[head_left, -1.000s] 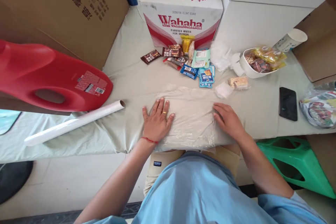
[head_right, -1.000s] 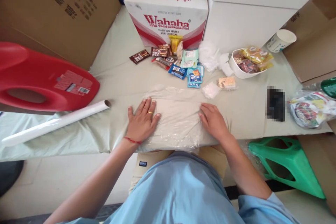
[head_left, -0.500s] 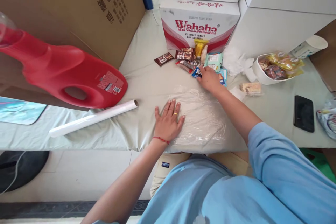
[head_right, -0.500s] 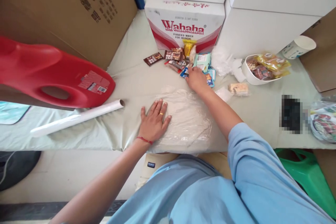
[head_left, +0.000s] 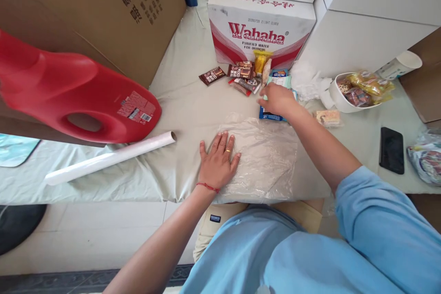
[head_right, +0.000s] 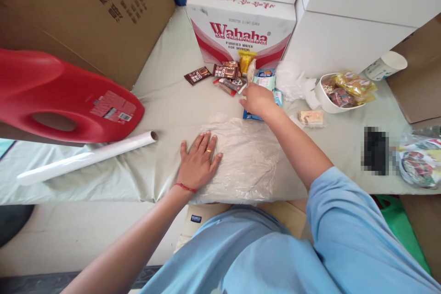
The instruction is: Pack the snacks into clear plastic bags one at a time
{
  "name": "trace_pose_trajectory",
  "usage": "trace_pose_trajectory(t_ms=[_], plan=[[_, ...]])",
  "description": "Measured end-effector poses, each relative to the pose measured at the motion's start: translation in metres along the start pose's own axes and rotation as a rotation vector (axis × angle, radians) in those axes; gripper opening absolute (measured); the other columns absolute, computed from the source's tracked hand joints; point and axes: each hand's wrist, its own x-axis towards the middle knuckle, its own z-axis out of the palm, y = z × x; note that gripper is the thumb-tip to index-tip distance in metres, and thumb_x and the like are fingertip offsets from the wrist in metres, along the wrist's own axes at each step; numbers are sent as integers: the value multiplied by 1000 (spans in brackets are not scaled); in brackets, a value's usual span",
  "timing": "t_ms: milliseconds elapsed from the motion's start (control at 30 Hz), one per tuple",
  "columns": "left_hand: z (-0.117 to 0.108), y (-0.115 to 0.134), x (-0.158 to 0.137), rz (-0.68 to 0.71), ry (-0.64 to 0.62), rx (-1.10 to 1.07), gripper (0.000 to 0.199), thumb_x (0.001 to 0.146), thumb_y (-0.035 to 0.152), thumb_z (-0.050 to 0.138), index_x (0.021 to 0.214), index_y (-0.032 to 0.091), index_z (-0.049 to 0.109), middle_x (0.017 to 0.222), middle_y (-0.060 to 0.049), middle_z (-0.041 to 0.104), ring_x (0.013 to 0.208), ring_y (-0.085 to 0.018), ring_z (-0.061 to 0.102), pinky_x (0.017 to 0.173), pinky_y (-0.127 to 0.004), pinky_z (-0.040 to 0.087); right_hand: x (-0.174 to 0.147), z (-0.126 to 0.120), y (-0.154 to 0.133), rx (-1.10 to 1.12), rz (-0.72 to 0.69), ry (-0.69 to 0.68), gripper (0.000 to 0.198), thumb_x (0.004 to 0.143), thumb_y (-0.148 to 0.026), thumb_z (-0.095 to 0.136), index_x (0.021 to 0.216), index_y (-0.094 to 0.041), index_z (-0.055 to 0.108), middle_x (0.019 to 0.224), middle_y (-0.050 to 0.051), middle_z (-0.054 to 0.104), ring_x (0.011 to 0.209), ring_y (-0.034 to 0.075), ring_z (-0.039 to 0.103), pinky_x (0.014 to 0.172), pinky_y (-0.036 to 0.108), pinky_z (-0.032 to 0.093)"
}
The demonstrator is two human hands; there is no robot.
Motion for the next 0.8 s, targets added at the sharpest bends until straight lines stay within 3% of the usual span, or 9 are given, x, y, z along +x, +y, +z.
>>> trace_pose_trajectory(t_ms=[100, 233, 433, 533, 633, 800], plan=[[-1, 1, 0, -6, -8, 5, 65, 107, 52, 33, 166, 25, 33, 173, -11, 28, 162, -30, 26, 130, -68, -1, 36, 20, -12, 83, -17, 187, 66, 98, -60, 57, 139, -9, 63, 137, 25, 63, 135, 42, 47, 108, 55, 45], [-1, 1, 0, -13, -12, 13, 64, 107, 52, 33, 165, 25, 35, 173, -10, 29, 162, -30, 26, 130, -67, 1, 67, 44, -29, 119, 10, 194, 95, 94, -61, 62, 161, 0, 32, 158, 31, 43, 146, 46, 33, 117, 62, 33], [-1, 1, 0, -5, 2, 9, 64, 107, 52, 32, 164, 23, 37, 173, -11, 30, 162, -29, 27, 130, -68, 1, 67, 34, -39, 77, 33, 197, 64, 104, -34, 48, 156, 1, 37, 143, 32, 55, 133, 44, 51, 109, 59, 41], [-1, 1, 0, -2, 3, 10, 64, 107, 52, 32, 164, 24, 36, 173, -10, 30, 162, -28, 27, 131, -67, 2, 49, 18, -30, 182, 23, 242, 53, 105, -33, 45, 150, -6, 48, 133, 26, 63, 124, 41, 60, 104, 57, 46], [-1, 2, 0, -2, 7, 5, 64, 107, 52, 32, 164, 24, 37, 173, -10, 30, 162, -28, 26, 131, -67, 1, 16, 0, -15, 538, 6, 223, 43, 101, -43, 54, 132, -15, 63, 125, 18, 69, 117, 36, 65, 100, 53, 53], [-2, 2, 0, -8, 2, -13, 64, 107, 52, 32, 165, 24, 37, 173, -10, 30, 162, -29, 25, 130, -67, 1, -59, -13, 4, 1323, 109, -224, 37, 83, -44, 80, 109, -21, 70, 103, 9, 77, 88, 26, 75, 82, 44, 63]])
